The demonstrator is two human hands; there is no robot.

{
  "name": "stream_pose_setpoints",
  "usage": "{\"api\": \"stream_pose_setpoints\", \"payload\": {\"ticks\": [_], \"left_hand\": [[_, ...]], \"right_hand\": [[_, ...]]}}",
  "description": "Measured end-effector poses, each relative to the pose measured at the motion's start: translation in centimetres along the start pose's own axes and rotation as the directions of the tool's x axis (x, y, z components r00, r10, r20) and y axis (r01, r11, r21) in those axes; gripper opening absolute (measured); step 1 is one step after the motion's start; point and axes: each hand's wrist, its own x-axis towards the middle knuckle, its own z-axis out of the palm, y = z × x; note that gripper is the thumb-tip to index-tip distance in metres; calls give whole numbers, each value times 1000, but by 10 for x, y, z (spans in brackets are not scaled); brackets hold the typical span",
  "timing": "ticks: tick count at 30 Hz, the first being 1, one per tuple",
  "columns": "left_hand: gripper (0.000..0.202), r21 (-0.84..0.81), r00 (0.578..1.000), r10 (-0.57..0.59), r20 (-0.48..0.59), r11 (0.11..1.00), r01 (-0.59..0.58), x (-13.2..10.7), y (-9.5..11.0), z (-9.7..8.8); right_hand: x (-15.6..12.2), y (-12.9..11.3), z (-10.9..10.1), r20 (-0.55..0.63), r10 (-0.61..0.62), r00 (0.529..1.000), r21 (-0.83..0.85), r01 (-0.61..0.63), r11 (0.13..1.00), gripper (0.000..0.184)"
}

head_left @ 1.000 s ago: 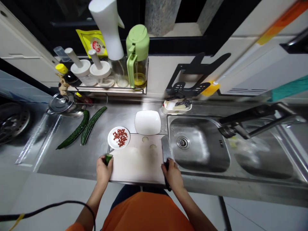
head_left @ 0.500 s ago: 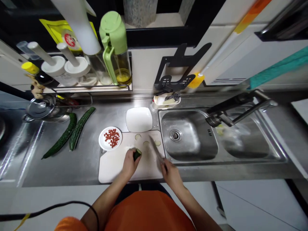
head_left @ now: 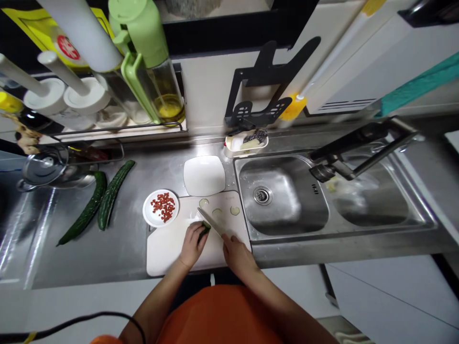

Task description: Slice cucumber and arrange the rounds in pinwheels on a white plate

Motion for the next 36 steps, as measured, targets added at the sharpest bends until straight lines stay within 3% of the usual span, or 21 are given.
{"api": "stream_pose_setpoints", "payload": {"ticks": [5,9,12,17,24,36], "left_hand": [[34,-6,1000,30,-8,1000,-30,-1,-5,3],[33,-3,999,37,-17,999,-37,-1,-5,4],[32,-2,999,31,-13,1000,-31,-1,-6,4],[32,18,1000,28,4,999,-29,-1,-7,4],[28,15,1000,28,6,999,-28,-2,-7,3],[24,2,1000,7,6,1000,-7,-1,-6,3]], "right_hand": [[4,-3,0,-8,0,1000,-31,0,1000,35],[13,-8,3,35,-54,998,-75,56,996,55],[15,-11,1,74,-57,996,-116,65,991,60],[-2,-7,-6,68,-61,996,-178,72,981,59],[-32,0,-15,157,-60,986,-188,90,978,65],[-38,5,-11,163,-49,985,-124,70,990,65]]}}
